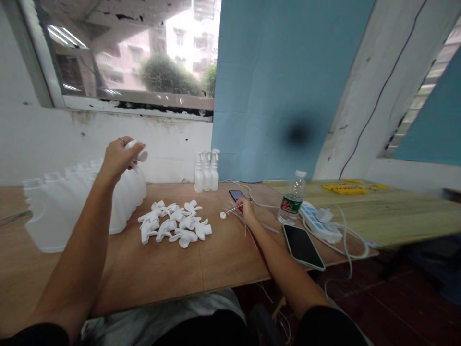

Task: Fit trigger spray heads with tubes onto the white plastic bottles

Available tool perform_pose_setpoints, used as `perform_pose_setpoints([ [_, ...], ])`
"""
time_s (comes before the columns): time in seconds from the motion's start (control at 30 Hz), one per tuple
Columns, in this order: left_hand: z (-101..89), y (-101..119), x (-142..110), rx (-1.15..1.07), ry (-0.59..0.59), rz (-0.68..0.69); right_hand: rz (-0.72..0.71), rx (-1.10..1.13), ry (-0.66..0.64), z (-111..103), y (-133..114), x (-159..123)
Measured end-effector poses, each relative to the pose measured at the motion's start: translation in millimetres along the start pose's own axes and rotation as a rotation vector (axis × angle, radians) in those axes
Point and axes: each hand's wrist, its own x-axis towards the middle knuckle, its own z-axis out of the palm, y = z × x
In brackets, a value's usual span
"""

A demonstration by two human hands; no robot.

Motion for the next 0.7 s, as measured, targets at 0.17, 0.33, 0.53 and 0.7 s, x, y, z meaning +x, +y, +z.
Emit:
perform_pose_setpoints([
  [0.17, 0.2, -1.1, 0.0, 0.034, -0.026, 0.001, -0.135, -0.263, -0.075, 10.8, -13.6, 0.6],
  [0.33, 0.8, -0.9, -0.9, 0.094, -0.108, 0.025, -0.287, -0.529, -0.228, 33.0, -37.7, -1.1],
  [0.53, 17.7, -8.5, -1.2, 0.229, -0.469, 0.01, -0.407, -0.767, -0.292, 52.2, -49.0, -7.5],
  [0.7, 52.0, -35.4, -3.3, 0.442, -1.029, 0.03, -0.446, -0.885, -0.211, 57.3, -45.5, -14.7],
])
